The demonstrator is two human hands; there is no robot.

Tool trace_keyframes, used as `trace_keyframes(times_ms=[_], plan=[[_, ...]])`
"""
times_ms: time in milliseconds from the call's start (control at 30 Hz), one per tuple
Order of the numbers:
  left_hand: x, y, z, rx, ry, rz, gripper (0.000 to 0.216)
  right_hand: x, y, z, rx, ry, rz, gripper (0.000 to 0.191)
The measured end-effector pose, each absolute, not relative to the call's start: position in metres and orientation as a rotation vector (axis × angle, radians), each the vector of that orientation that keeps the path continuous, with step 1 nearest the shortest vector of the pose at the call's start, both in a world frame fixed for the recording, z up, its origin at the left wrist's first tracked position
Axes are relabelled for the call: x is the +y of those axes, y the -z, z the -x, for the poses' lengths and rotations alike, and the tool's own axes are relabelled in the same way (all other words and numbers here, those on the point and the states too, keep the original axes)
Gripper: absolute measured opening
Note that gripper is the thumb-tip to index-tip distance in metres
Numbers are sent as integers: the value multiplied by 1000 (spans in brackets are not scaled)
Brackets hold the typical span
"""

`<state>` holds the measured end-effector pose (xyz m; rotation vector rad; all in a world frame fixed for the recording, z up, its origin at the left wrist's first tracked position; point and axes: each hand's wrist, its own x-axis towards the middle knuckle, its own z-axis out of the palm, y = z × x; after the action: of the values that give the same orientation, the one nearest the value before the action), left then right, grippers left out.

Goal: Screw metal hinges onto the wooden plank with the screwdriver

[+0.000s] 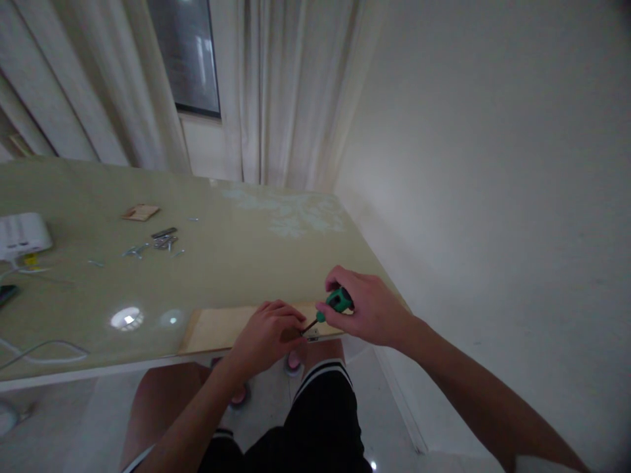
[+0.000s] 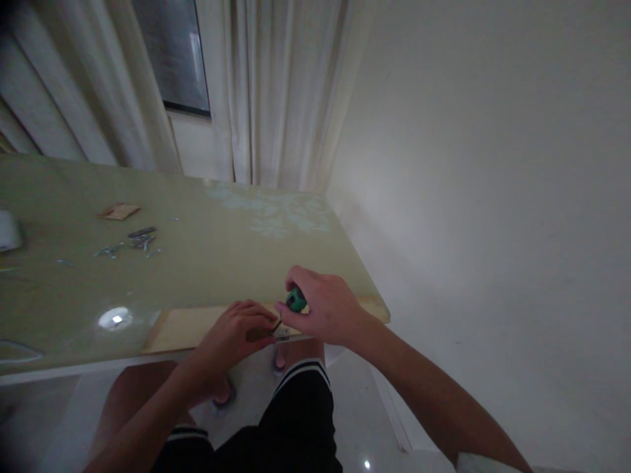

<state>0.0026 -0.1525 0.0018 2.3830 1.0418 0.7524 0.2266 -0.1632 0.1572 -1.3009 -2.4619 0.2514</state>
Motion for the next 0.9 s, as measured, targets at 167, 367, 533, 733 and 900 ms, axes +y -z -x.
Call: trace_keyframes(times_ms=[167, 367, 533, 733, 900], plan=[[-153, -2, -3, 1069, -752, -2389, 14, -148, -173, -219, -2814, -300, 882, 21], [-152, -2, -3, 1061, -754, -2376, 13, -142, -190, -213, -3094, -274, 741, 18], [-152, -6, -4, 1057, -747, -2345, 7, -140, -195, -208, -3170, -28, 856, 20], [-154, -11, -4, 1046, -734, -2348, 3, -143, -188, -204, -3029, -23, 1226, 34], [-152, -6, -4, 1046, -744, -2355, 7, -141, -199, -216, -3185, 129, 1104, 40]])
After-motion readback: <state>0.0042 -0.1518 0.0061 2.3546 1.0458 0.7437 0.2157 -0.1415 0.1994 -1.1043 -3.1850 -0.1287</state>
